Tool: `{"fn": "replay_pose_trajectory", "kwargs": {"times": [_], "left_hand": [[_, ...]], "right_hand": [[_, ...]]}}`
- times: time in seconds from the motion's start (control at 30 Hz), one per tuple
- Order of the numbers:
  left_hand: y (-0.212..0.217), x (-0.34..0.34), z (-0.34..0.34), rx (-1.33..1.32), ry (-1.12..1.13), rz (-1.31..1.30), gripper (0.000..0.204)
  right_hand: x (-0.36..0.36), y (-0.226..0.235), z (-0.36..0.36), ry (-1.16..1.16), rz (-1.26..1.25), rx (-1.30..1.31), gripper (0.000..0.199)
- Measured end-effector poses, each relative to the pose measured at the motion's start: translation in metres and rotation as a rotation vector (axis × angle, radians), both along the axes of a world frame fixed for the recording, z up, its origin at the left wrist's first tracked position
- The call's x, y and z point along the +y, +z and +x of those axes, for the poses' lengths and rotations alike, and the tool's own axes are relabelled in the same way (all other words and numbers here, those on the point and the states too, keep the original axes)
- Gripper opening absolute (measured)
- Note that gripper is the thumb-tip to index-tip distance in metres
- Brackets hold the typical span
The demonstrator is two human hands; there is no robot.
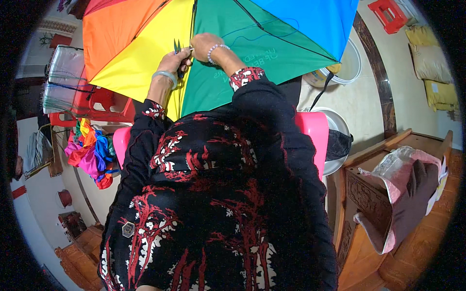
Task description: Repairing or securing the ribs of a rainbow-colored umbrella using thread.
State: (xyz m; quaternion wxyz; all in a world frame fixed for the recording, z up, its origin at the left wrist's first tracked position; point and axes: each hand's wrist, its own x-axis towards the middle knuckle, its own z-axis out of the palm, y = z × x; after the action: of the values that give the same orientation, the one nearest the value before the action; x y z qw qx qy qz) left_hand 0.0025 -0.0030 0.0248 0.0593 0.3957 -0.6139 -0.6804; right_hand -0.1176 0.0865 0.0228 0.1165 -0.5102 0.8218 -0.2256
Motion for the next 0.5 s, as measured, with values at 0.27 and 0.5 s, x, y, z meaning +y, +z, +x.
{"fn": "replay_pose_trajectory", "kwargs": {"times": [0.27, 0.5], "left_hand": [[-0.001, -0.003, -0.002, -0.004, 0.009, 0.073, 0.015], [-0.005, -0.004, -0.003, 0.045, 0.041, 0.06, 0.017]], "right_hand": [[-0.005, -0.019, -0.003, -0.271, -0.173, -0.014, 0.016], [-0.006, -0.02, -0.015, -0.224, -0.368, -0.076, 0.015]]}}
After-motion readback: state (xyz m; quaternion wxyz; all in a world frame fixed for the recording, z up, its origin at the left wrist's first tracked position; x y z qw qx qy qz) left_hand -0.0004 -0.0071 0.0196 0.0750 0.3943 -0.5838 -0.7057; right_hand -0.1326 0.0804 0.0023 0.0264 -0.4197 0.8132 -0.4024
